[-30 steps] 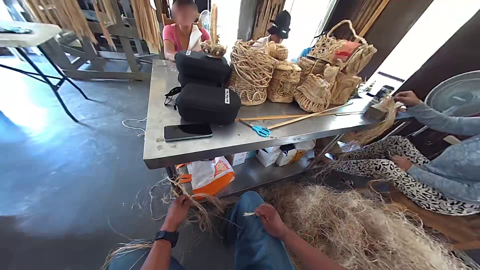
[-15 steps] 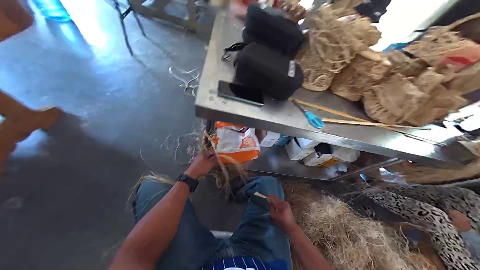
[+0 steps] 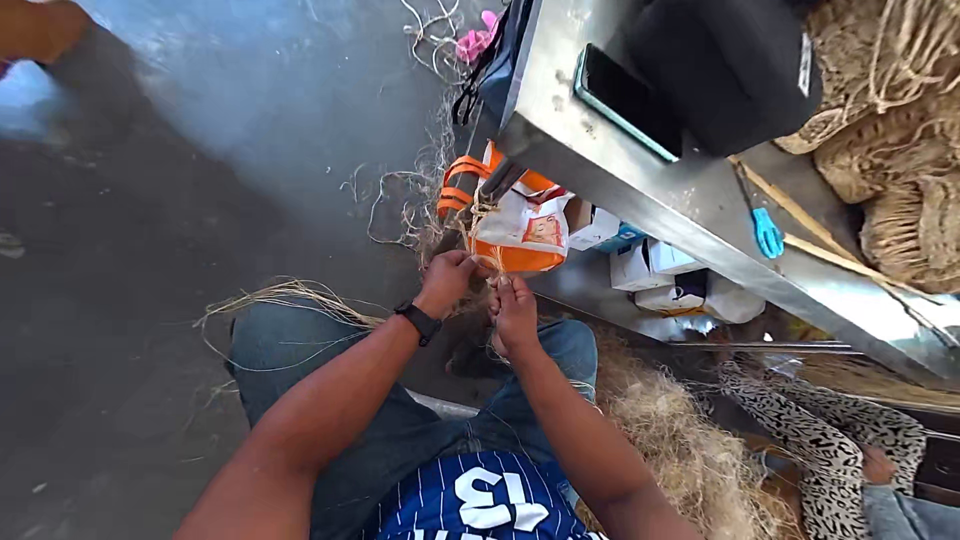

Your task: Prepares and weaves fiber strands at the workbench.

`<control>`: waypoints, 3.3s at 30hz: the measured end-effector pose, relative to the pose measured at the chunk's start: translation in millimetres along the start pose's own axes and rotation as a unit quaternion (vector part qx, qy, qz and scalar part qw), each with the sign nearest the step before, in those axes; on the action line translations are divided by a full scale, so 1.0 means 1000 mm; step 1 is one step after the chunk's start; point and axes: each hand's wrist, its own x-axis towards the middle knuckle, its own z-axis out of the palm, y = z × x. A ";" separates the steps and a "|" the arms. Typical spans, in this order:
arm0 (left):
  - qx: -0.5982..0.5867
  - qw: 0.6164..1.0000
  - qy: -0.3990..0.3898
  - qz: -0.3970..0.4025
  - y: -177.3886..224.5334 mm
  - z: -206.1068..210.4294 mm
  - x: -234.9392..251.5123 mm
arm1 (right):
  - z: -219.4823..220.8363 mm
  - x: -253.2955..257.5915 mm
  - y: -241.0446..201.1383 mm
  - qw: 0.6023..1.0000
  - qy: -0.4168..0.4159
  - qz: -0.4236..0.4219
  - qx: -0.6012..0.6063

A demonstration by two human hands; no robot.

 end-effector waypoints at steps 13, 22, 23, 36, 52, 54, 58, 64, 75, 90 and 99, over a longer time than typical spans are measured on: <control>0.134 0.987 -0.079 0.045 0.003 0.006 -0.024 | 0.023 0.001 0.005 0.982 0.030 -0.039 -0.181; 0.141 0.988 -0.063 0.008 0.009 0.000 -0.011 | -0.011 0.029 -0.085 0.846 -0.073 -0.080 -0.521; 0.144 0.987 -0.067 0.004 0.008 -0.001 -0.010 | -0.015 0.045 -0.089 0.853 -0.042 -0.119 -0.506; 0.258 0.963 -0.068 0.027 0.022 0.001 0.012 | 0.011 0.114 -0.086 0.797 -0.026 -0.132 -0.589; 0.477 0.868 -0.007 0.136 0.037 0.022 0.032 | -0.002 0.125 -0.123 0.890 -0.169 0.051 -0.420; 0.463 0.877 -0.003 0.132 0.036 0.021 0.035 | 0.003 0.122 -0.131 0.912 -0.174 0.063 -0.367; 0.455 0.879 0.009 0.140 0.039 0.017 0.039 | 0.004 0.113 -0.136 0.978 -0.185 0.101 -0.013; 0.450 0.869 0.066 0.197 0.046 0.017 0.037 | 0.003 0.072 -0.133 0.966 -0.194 0.087 0.146; 0.170 0.966 0.068 0.183 0.031 0.039 0.017 | 0.083 0.069 -0.138 0.975 -0.077 0.077 0.194; 0.122 0.982 0.014 0.145 0.050 0.035 -0.003 | 0.139 0.109 -0.149 0.985 0.016 0.069 0.157; 0.298 0.924 -0.024 0.238 0.064 0.022 0.013 | -0.008 0.045 -0.150 0.920 -0.143 -0.140 -0.337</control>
